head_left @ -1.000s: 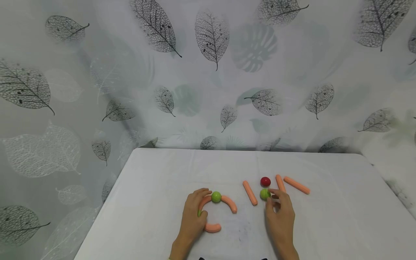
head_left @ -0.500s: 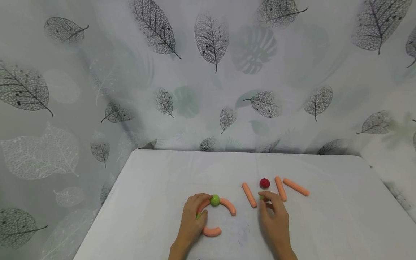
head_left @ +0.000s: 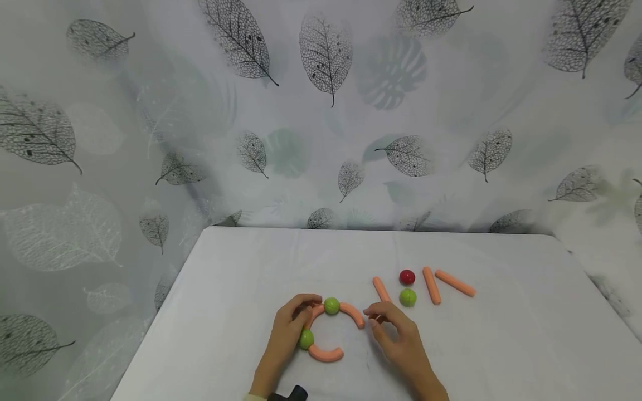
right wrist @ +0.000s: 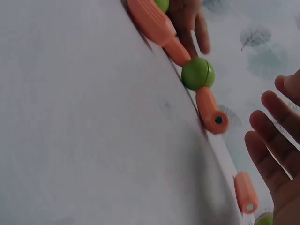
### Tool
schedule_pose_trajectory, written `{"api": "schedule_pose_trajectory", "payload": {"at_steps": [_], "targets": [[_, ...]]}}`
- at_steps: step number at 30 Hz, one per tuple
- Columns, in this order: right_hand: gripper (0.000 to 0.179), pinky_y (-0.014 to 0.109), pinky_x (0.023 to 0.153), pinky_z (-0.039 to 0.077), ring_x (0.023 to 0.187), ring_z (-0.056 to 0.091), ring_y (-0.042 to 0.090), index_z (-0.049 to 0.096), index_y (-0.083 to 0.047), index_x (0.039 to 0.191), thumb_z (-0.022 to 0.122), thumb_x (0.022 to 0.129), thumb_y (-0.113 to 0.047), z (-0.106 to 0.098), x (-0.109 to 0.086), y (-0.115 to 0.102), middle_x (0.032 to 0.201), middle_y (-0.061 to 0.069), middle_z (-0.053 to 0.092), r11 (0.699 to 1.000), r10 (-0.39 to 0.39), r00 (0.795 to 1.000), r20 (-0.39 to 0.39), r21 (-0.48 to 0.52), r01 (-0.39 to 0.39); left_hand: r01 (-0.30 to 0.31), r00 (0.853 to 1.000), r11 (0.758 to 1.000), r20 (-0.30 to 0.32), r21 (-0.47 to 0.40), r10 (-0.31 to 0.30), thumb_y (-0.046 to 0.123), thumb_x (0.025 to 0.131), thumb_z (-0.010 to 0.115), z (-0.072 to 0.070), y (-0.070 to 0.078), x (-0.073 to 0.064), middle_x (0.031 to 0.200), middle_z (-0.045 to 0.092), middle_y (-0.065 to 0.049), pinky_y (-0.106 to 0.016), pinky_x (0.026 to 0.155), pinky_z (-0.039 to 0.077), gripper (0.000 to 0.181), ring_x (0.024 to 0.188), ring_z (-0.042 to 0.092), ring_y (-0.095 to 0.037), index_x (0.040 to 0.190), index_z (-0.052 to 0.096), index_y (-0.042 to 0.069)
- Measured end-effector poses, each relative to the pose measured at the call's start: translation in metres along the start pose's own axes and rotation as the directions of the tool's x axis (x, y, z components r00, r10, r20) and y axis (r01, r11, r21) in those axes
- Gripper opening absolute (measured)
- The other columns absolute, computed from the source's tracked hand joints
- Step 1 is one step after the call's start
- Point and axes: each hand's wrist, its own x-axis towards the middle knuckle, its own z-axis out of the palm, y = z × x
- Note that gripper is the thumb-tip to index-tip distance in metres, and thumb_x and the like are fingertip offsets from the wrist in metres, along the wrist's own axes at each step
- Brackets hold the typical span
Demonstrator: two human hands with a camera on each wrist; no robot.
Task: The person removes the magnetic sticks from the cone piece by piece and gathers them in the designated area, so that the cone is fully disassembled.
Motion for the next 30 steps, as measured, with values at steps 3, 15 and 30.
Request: {"api": "schedule_pose_trajectory", "payload": {"at_steps": [3, 15, 30], "targets": [[0.029, 0.02, 0.085, 0.056, 0.096, 0.065, 0.01, 0.068, -0.012, 0.117, 0.069, 0.094, 0.006, 0.01, 0.003, -0.005, 0.108, 0.003, 0.072, 1.0, -0.026, 0.995, 0.096, 0.018, 0.024, -0.018, 0.999, 0.999, 0.047, 0.034, 0.017, 0.011, 0.102, 0.062, -0.007, 0.0, 0.0, 0.122, 0.073, 0.01, -0.025, 0.1, 0.05, 0.028, 0.113, 0.065, -0.012, 0.122, 0.072, 0.028], [0.035, 0.03, 0.098, 0.054, 0.113, 0.063, 0.016, 0.063, -0.015, 0.134, 0.068, 0.102, -0.03, 0.016, 0.006, -0.016, 0.131, -0.004, 0.068, 0.999, 0.03, 0.871, 0.49, 0.012, -0.041, -0.216, 0.964, 0.96, 0.196, 0.177, 0.181, 0.027, 0.106, 0.062, -0.033, 0.002, -0.023, 0.14, 0.065, 0.005, -0.042, 0.104, 0.054, 0.023, 0.133, 0.061, -0.022, 0.127, 0.069, 0.024], [0.039, 0.029, 0.101, 0.051, 0.116, 0.062, 0.009, 0.064, -0.023, 0.135, 0.074, 0.097, -0.03, 0.041, -0.002, -0.016, 0.13, -0.009, 0.068, 0.999, 0.011, 0.819, 0.574, 0.031, -0.035, -0.399, 0.9, 0.872, 0.301, 0.283, 0.315, 0.037, 0.094, 0.077, -0.041, -0.014, -0.036, 0.149, 0.053, 0.001, -0.051, 0.108, 0.045, 0.03, 0.136, 0.043, -0.022, 0.122, 0.068, 0.034]]}}
